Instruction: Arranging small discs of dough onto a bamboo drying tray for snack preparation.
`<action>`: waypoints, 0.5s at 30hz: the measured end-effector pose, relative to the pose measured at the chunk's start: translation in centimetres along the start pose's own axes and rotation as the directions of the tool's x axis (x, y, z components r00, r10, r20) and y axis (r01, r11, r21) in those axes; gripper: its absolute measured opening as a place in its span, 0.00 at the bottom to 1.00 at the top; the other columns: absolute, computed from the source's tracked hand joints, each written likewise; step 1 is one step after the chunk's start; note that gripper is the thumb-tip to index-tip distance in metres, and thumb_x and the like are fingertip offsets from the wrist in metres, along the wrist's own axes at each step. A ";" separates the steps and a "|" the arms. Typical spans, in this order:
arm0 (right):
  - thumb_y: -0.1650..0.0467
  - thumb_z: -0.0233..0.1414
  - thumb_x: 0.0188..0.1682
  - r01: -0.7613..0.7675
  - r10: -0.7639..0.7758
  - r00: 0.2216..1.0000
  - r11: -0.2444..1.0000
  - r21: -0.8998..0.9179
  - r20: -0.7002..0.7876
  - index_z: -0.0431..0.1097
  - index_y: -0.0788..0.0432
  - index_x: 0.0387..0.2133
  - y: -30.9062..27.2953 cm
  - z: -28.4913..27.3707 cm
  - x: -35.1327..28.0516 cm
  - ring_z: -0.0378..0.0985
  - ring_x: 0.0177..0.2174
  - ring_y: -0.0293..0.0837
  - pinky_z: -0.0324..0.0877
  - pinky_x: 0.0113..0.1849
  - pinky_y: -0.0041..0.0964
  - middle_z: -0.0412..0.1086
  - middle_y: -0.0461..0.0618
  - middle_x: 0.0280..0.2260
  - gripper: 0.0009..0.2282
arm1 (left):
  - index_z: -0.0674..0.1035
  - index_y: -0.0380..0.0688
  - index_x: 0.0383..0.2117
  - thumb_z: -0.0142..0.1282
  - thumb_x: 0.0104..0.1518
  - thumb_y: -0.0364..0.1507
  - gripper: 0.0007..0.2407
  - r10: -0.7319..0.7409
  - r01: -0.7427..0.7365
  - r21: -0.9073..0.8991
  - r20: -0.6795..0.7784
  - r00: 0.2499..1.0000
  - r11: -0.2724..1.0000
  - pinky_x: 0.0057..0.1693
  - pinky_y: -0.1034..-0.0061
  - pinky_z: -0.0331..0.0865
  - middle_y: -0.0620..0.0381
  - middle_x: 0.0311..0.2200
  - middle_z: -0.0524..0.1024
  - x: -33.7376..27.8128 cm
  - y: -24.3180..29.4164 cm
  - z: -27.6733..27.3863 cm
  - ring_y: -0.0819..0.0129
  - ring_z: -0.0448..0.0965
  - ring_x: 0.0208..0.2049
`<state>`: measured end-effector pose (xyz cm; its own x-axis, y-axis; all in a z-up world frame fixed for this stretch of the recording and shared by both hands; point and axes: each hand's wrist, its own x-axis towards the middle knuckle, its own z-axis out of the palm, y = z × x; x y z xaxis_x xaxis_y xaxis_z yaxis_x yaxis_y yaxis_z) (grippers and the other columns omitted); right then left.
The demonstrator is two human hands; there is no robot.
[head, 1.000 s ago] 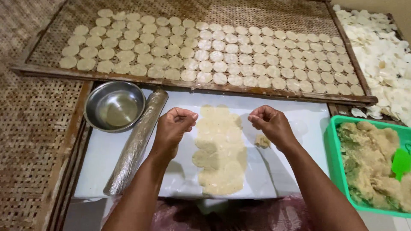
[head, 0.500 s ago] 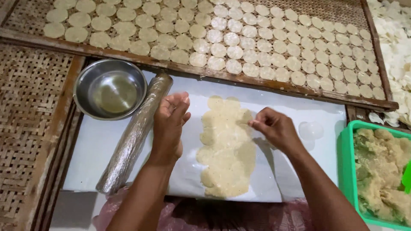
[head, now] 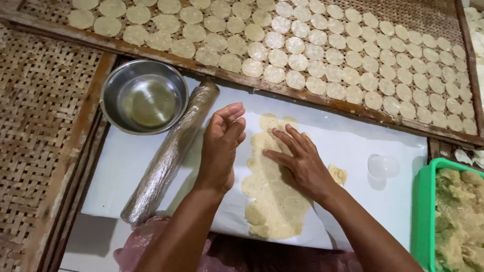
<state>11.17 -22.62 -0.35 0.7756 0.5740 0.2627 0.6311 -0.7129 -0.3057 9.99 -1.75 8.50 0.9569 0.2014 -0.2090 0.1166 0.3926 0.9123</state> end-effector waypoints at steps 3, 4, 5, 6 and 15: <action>0.76 0.51 0.41 -0.014 0.014 1.000 1.000 0.015 -0.019 0.77 0.42 0.49 -0.2 0.0 0.0 0.53 0.66 0.63 0.51 0.59 0.71 0.58 0.51 0.65 0.23 | 0.74 0.44 0.54 0.55 0.55 0.30 0.18 0.006 -0.005 -0.007 0.009 1.000 1.000 0.55 0.68 0.64 0.51 0.52 0.73 0.1 -0.2 -0.1 0.70 0.69 0.48; 0.76 0.51 0.41 -0.015 0.016 1.000 1.000 0.013 -0.019 0.77 0.42 0.49 -0.5 -0.1 0.2 0.53 0.66 0.63 0.51 0.59 0.71 0.58 0.51 0.65 0.23 | 0.74 0.44 0.54 0.55 0.55 0.30 0.18 0.005 -0.005 -0.008 0.012 1.000 1.000 0.55 0.68 0.64 0.51 0.52 0.73 0.0 -0.2 0.0 0.70 0.69 0.48; 0.75 0.51 0.43 -0.008 0.011 0.998 0.999 0.043 -0.068 0.77 0.43 0.48 -0.8 -0.2 0.4 0.55 0.65 0.63 0.53 0.58 0.70 0.60 0.51 0.64 0.20 | 0.74 0.43 0.53 0.54 0.55 0.30 0.18 0.016 -0.016 -0.009 0.013 1.000 1.000 0.55 0.69 0.64 0.51 0.52 0.73 0.0 -0.2 0.0 0.70 0.69 0.48; 0.75 0.51 0.45 0.004 0.004 0.994 0.997 0.071 -0.113 0.77 0.44 0.47 -1.1 -0.4 0.7 0.57 0.64 0.64 0.56 0.57 0.68 0.61 0.52 0.63 0.18 | 0.73 0.43 0.53 0.54 0.55 0.29 0.18 0.027 -0.027 -0.012 0.011 1.000 1.000 0.55 0.70 0.64 0.51 0.52 0.73 -0.1 -0.3 0.0 0.71 0.68 0.47; 0.74 0.50 0.45 0.019 -0.026 0.998 0.993 -0.113 -0.057 0.78 0.41 0.45 -3.4 -0.2 2.2 0.53 0.66 0.59 0.51 0.60 0.69 0.59 0.49 0.65 0.18 | 0.74 0.42 0.54 0.53 0.56 0.29 0.18 0.013 -0.013 -0.036 0.013 1.000 0.999 0.56 0.69 0.65 0.50 0.54 0.73 -0.5 0.4 0.2 0.69 0.69 0.49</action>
<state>10.69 -19.03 1.44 0.7570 0.5686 0.3220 0.6407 -0.7426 -0.1952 9.61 -1.84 9.08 0.9617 0.1949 -0.1925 0.0949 0.4221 0.9016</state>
